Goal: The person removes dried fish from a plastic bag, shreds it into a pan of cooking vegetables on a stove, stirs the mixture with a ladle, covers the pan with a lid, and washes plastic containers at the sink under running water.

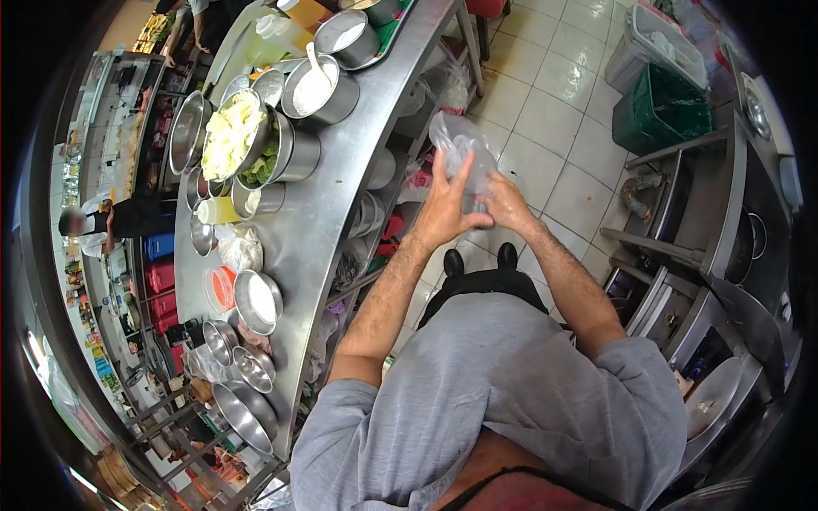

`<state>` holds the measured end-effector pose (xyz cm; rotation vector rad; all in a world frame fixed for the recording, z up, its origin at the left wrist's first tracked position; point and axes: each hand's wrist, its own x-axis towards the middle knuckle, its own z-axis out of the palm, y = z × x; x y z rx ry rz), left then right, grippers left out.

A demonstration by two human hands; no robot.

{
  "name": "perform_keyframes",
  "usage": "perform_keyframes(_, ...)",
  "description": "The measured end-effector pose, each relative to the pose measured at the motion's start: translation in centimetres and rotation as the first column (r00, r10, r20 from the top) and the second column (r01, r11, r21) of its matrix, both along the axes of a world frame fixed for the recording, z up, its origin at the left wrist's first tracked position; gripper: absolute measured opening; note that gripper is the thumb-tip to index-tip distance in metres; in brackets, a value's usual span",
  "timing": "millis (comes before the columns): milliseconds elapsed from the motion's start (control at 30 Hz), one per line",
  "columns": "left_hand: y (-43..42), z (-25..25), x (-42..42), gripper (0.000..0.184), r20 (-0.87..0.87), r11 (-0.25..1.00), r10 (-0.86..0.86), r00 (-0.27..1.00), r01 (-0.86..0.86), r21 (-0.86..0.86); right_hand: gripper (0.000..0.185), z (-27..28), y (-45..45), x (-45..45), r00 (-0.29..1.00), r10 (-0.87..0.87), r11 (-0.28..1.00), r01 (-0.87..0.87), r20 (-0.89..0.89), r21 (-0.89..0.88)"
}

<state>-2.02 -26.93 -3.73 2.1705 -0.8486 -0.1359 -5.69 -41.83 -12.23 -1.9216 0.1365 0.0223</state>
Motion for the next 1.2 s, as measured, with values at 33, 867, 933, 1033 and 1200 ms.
perform_keyframes(33,0.2,-1.6,0.1,0.11,-0.049,0.982,-0.058,0.997,0.066,0.178,0.027,0.5,-0.6,0.0,0.99,0.134,0.983,-0.139,-0.045,-0.12)
perform_keyframes(867,4.0,-27.4,22.7,0.037,-0.729,0.395,0.633,0.261,-0.918,0.014,0.027,-1.7,-13.5,-14.7,0.481,-0.715,0.545,0.838,-0.507,0.026)
perform_keyframes(933,2.8,-28.2,24.4,0.036,-0.749,0.48,0.591,0.3,-0.877,0.027,0.025,-1.8,-12.4,-17.8,0.431,-0.762,0.472,0.881,-0.484,0.041)
perform_keyframes(1033,1.6,-29.1,25.8,0.034,-0.781,0.642,0.509,0.361,-0.764,0.065,0.032,-1.2,-9.5,-20.7,0.381,-0.818,0.488,0.857,-0.431,-0.169)
perform_keyframes(1200,0.7,-28.8,25.6,0.033,-0.745,0.731,0.543,0.387,-0.654,0.193,0.038,6.9,-6.8,-24.5,0.305,-0.948,0.307,0.794,-0.092,-0.524)
